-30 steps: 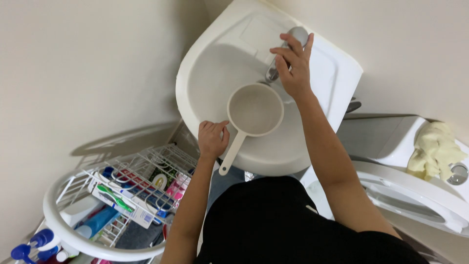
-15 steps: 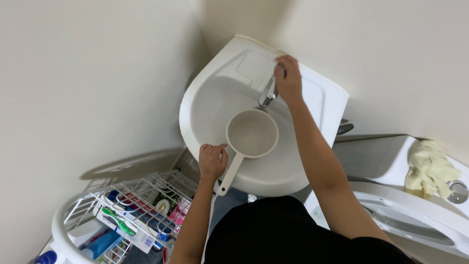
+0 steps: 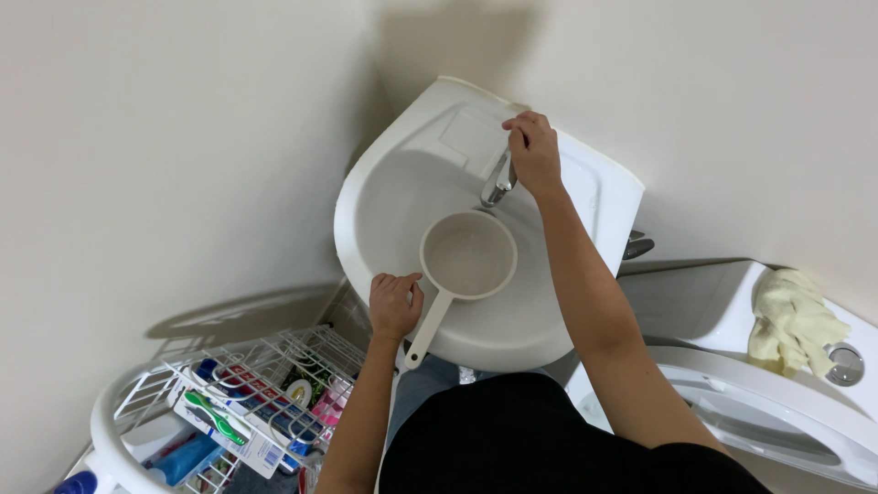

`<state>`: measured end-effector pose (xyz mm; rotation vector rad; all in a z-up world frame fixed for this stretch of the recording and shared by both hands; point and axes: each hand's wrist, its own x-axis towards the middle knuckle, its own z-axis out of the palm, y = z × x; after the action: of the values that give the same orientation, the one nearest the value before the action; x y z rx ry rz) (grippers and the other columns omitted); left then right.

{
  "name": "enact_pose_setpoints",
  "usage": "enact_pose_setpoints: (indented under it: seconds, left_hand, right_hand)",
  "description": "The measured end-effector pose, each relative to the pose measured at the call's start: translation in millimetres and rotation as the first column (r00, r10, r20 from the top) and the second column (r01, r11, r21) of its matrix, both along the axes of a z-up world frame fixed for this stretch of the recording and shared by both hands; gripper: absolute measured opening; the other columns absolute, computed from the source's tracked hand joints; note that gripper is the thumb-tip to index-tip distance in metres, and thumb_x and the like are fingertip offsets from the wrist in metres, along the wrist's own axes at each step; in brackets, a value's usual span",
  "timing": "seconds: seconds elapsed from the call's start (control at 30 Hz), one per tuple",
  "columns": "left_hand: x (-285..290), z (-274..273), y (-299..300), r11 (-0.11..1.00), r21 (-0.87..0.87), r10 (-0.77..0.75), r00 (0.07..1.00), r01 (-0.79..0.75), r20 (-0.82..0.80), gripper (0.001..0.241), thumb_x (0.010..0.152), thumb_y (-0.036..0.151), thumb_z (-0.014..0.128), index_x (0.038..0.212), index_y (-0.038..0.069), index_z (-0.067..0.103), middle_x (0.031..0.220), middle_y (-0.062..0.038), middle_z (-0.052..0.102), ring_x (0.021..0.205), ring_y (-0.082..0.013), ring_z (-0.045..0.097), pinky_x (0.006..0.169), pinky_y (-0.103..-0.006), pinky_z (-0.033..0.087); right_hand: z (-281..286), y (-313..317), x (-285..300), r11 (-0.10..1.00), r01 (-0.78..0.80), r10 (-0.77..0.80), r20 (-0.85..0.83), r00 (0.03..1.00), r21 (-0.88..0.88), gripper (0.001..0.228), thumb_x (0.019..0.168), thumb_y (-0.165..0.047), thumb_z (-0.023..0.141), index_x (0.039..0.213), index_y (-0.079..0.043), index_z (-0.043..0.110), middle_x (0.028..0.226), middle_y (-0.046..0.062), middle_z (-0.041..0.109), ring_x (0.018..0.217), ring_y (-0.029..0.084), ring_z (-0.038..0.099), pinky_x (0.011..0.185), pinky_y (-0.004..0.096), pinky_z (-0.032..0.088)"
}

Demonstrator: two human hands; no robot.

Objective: The person is cleaning a bathroom sink and a bidet sprayer using a water dipper.

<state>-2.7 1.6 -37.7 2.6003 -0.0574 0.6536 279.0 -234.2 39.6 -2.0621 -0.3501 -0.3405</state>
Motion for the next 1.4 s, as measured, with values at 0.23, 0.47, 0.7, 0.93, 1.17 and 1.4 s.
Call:
enact_pose_setpoints:
  seconds: [0.23,0.47,0.7,0.93,1.17,1.4]
  left_hand:
    - [0,-1,1,1.000,-0.013,-0.008,1.000,0.009,0.017,0.019,0.085,0.011,0.067,0.100,0.018,0.078,0.071,-0.003,0.072,0.071,-0.0204,0.070,0.092,-0.0365,0.049]
    - [6,1,3,1.000,-0.005,-0.015,0.999,0.015,0.028,0.018,0.085,0.009,0.068,0.099,0.015,0.078,0.070,-0.005,0.072,0.070,-0.0221,0.070,0.091,-0.0376,0.049]
    - [4,-1,4,1.000,-0.027,-0.015,0.999,0.016,0.043,0.020,0.085,0.009,0.067,0.100,0.017,0.078,0.069,-0.002,0.070,0.069,-0.0193,0.068,0.090,-0.0360,0.049]
    - [5,6,3,0.999,-0.036,-0.024,0.999,0.026,0.045,0.021,0.085,0.006,0.066,0.099,0.016,0.078,0.068,-0.002,0.069,0.068,-0.0198,0.067,0.090,-0.0362,0.049]
    - [7,44,-7,0.995,-0.104,-0.005,0.999,0.000,-0.049,0.017,0.083,0.003,0.066,0.096,0.007,0.077,0.073,-0.003,0.071,0.068,-0.0187,0.058,0.090,-0.0314,0.045]
    - [7,41,-7,0.994,-0.109,0.003,0.999,-0.007,-0.035,0.016,0.083,0.003,0.067,0.094,0.007,0.077,0.073,-0.004,0.072,0.067,-0.0185,0.059,0.090,-0.0315,0.046]
  right_hand:
    - [-31,5,-47,0.959,-0.055,0.139,0.292,0.946,-0.277,0.018,0.088,-0.018,0.065,0.073,-0.027,0.071,0.101,-0.005,0.071,0.148,0.020,0.043,0.125,0.047,-0.002]
    - [-21,15,-48,0.994,-0.109,0.109,0.331,0.937,-0.018,0.019,0.100,-0.027,0.064,0.087,-0.021,0.075,0.108,-0.004,0.074,0.145,0.019,0.047,0.126,0.040,-0.006]
    - [-37,41,-49,0.982,0.136,-0.187,0.575,0.797,0.131,0.019,0.100,-0.025,0.059,0.093,-0.011,0.069,0.119,0.008,0.073,0.136,0.036,0.054,0.125,0.048,0.018]
    - [-34,27,-41,0.990,0.098,-0.140,0.581,0.802,0.104,0.020,0.099,-0.026,0.062,0.101,-0.008,0.071,0.123,0.009,0.071,0.137,0.036,0.052,0.125,0.049,0.018]
    - [24,-4,-16,0.977,-0.036,0.114,0.368,0.923,-0.211,0.034,0.082,-0.005,0.086,0.110,-0.002,0.066,0.122,0.013,0.063,0.113,0.032,0.060,0.097,0.042,0.054]
    - [4,10,-53,0.989,0.029,0.013,0.285,0.958,-0.143,0.040,0.079,0.012,0.081,0.114,-0.004,0.072,0.140,0.005,0.059,0.142,0.035,0.046,0.129,0.058,0.017]
